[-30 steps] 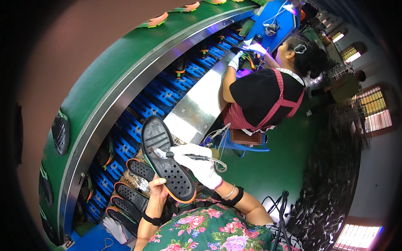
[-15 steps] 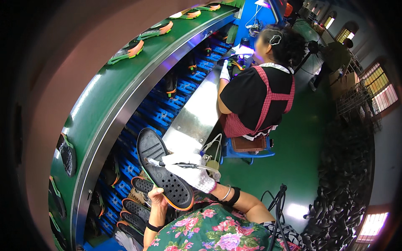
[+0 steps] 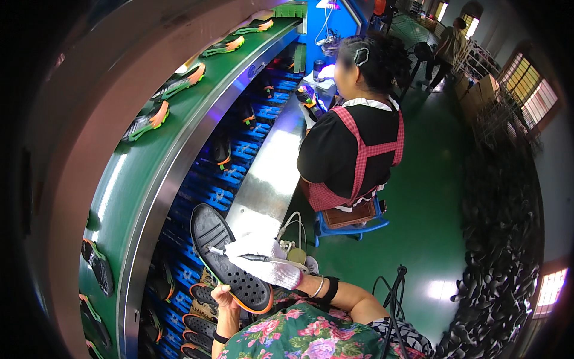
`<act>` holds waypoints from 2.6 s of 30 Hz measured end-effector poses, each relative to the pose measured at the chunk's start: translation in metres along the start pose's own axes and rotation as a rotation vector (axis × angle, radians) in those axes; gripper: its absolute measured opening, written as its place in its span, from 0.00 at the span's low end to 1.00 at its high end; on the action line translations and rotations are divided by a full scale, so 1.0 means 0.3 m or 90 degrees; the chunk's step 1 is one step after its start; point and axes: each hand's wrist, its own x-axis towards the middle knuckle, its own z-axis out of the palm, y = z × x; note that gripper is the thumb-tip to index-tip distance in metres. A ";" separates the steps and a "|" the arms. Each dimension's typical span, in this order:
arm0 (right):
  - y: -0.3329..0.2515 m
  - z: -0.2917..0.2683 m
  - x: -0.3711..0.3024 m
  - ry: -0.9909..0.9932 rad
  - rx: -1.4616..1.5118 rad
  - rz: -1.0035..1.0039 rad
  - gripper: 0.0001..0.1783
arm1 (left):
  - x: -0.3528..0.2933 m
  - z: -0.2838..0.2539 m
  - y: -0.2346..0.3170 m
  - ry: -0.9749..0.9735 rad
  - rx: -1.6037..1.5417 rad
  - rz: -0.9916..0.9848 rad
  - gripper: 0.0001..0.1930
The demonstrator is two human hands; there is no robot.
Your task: Applying glue to the bottom of shoe soles using a brush.
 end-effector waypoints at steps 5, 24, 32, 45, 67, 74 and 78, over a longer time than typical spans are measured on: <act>0.008 -0.002 0.003 0.004 -0.051 -0.059 0.11 | 0.005 -0.023 0.005 -0.055 -0.028 -0.008 0.39; 0.033 0.025 -0.014 -0.015 -0.037 -0.076 0.15 | -0.065 0.007 -0.001 0.045 0.002 0.029 0.43; 0.006 0.032 -0.013 -0.022 0.011 -0.044 0.13 | -0.070 0.100 0.013 0.025 -0.034 0.055 0.44; -0.010 0.062 -0.007 -0.056 0.027 -0.073 0.12 | -0.054 0.107 0.015 0.176 -0.008 0.117 0.42; -0.066 0.056 0.059 -0.116 -0.057 -0.194 0.10 | -0.091 0.063 -0.018 0.039 -0.242 0.095 0.46; -0.087 0.087 0.102 -0.143 -0.073 -0.205 0.13 | -0.121 0.041 -0.051 0.019 -0.282 0.102 0.51; -0.099 0.063 0.124 -0.132 -0.161 -0.249 0.16 | -0.097 0.181 -0.069 0.239 0.057 0.114 0.49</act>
